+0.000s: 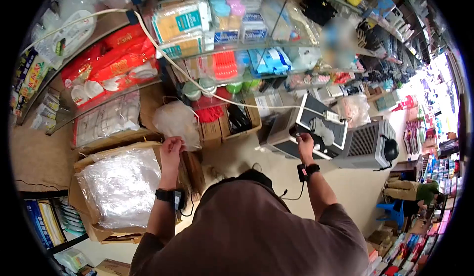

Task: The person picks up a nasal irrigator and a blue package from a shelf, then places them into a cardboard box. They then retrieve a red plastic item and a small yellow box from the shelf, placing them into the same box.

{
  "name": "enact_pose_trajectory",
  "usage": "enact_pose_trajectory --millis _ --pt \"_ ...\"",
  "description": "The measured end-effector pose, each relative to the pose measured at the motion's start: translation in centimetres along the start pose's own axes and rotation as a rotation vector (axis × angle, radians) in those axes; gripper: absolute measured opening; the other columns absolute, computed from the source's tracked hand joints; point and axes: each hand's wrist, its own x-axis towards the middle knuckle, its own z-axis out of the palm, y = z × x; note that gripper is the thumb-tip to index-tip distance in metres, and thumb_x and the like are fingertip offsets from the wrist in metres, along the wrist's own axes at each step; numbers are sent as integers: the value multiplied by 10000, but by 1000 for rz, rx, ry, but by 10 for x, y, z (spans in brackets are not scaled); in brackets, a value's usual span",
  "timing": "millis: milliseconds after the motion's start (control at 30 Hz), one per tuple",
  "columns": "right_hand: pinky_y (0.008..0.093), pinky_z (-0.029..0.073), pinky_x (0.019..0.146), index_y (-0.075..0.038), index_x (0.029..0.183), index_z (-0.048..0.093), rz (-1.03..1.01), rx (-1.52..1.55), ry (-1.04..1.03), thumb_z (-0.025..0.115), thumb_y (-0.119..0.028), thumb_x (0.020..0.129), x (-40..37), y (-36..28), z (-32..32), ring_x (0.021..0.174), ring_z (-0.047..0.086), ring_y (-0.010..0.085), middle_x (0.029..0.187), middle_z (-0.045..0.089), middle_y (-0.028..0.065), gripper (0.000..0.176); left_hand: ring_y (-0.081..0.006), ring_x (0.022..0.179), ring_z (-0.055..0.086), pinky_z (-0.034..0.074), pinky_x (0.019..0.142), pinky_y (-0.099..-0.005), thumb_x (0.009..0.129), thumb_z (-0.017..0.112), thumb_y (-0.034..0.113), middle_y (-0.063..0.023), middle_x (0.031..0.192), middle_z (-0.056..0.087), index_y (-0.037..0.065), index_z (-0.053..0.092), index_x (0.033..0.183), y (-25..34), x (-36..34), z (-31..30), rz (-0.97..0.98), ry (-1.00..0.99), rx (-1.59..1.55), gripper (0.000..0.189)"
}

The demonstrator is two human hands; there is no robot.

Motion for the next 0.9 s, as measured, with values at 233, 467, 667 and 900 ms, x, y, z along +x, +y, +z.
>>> enact_pose_trajectory --millis 233,467,667,900 --pt "332 532 716 -62 1085 643 287 514 -286 614 -185 1005 -20 -114 1 869 698 179 952 691 37 149 -176 820 696 578 751 -294 998 612 68 -89 952 708 1 666 1096 10 14 0 -93 -29 -82 131" --pt "288 550 708 -16 1122 636 138 591 -444 602 -52 952 -29 -164 22 830 684 152 965 700 62 177 -181 820 697 578 774 -301 999 606 75 -96 965 709 0 663 1096 17 15 0 -94 -63 -96 135" --pt "268 530 701 -13 1119 633 114 580 -469 627 -79 960 -31 -193 28 799 690 148 938 705 53 172 -167 791 669 566 763 -306 989 602 73 -92 950 699 5 667 1093 16 7 -12 -110 -4 -164 141" --pt "286 562 739 -22 1076 619 27 610 -330 611 -80 977 -30 -213 33 803 679 154 964 701 75 115 -179 780 658 558 740 -320 993 588 75 -92 924 687 10 667 1066 13 2 -23 -111 6 -265 126"
